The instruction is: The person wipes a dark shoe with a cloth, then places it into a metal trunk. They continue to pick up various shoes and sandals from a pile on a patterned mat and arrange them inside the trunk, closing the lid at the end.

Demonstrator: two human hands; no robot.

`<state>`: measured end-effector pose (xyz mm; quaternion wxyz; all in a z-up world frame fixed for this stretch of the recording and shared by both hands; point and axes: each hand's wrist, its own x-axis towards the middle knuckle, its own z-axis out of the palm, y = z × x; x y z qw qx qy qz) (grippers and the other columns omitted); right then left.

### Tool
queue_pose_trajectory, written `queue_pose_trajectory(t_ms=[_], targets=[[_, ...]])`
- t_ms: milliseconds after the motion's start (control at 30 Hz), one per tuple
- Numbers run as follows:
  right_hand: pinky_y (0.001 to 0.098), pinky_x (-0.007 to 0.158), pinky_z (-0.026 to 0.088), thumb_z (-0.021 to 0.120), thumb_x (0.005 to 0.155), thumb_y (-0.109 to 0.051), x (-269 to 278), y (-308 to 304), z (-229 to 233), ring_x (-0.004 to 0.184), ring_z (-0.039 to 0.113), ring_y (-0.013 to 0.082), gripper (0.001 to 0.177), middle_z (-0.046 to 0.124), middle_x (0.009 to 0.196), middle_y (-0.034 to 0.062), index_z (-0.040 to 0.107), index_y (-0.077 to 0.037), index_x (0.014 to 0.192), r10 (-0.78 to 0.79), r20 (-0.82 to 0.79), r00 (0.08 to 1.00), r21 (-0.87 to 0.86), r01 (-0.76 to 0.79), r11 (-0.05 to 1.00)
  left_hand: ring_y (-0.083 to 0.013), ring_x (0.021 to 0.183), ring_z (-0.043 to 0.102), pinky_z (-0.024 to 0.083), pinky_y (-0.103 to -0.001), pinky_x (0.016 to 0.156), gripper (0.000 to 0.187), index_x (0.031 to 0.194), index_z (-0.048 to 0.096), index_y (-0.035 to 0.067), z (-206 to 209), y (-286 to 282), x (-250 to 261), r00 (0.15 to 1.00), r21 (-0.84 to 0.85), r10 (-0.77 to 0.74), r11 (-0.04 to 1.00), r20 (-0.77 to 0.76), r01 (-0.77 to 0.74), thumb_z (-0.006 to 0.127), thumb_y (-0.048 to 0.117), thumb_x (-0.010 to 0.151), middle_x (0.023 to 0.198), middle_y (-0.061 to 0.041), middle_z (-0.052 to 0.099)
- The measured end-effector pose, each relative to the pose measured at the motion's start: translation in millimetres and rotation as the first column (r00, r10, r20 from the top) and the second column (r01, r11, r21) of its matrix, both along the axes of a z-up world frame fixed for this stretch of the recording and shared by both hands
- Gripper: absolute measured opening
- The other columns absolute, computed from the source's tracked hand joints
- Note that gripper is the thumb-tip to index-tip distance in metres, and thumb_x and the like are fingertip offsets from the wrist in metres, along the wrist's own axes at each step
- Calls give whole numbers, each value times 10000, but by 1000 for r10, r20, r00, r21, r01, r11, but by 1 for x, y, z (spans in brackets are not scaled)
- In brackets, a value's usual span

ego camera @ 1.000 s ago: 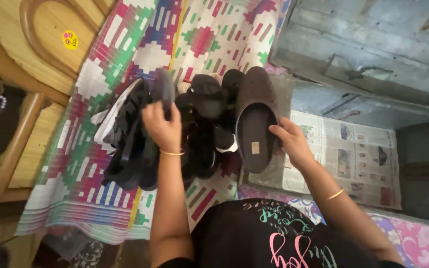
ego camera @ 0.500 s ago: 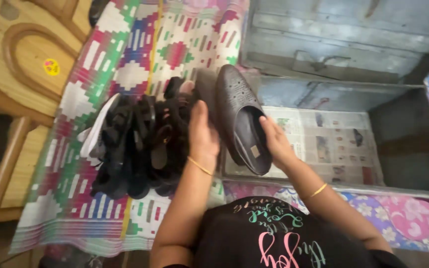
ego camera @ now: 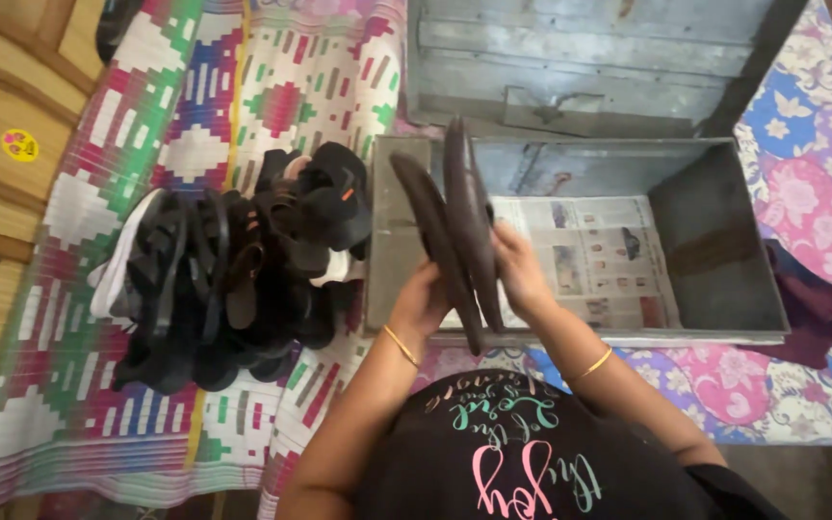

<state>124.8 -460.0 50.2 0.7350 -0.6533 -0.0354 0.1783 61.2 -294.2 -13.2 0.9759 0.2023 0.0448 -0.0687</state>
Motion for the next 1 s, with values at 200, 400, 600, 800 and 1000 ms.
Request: queue_pose_trajectory(t_ms=[200,400,600,800,1000], targets=[[300,1017,454,657,1042,-110,55,-84,10,1094,573,137,209,631,1156,62,645,-12,1226,-124,349,929,-17,139,990,-278,1118,663,541,-444,974,484,1342,586,31,41,9,9,964,384,227,910,-139,-159,745,168,906,1232,-110,678],[460,1197,336,633,820,60,55,-118,118,1385,432,355,290,515,1458,172,727,-64,1065,338,838,427,-435,151,888,-273,1055,697,561,-431,934,656,1306,631,-6,65,12,26,984,131,7,991,-179,17,609,546,953,1187,-143,720],[470,1147,366,818,752,-63,36,-54,162,1386,422,409,468,458,1475,178,647,-131,1183,686,630,365,-671,-190,717,-255,1168,666,539,-416,1017,771,1388,585,54,71,-40,50,993,242,-47,968,-108,72,490,679,947,1305,-124,676],[551,1229,281,887,716,-183,8,-44,99,1457,378,451,647,377,1575,225,603,-122,1294,560,800,213,-588,95,804,-260,1245,625,507,-420,1061,754,1466,514,126,72,-59,42,997,220,9,975,-77,8,505,662,935,1383,-106,624],[498,951,467,906,719,-342,-34,-70,62,1097,580,427,787,574,1175,271,483,-33,1306,213,519,828,-625,197,755,-305,1189,645,523,-468,1051,788,1417,558,79,78,-41,49,970,89,194,979,-143,-183,516,687,917,1330,-144,653]])
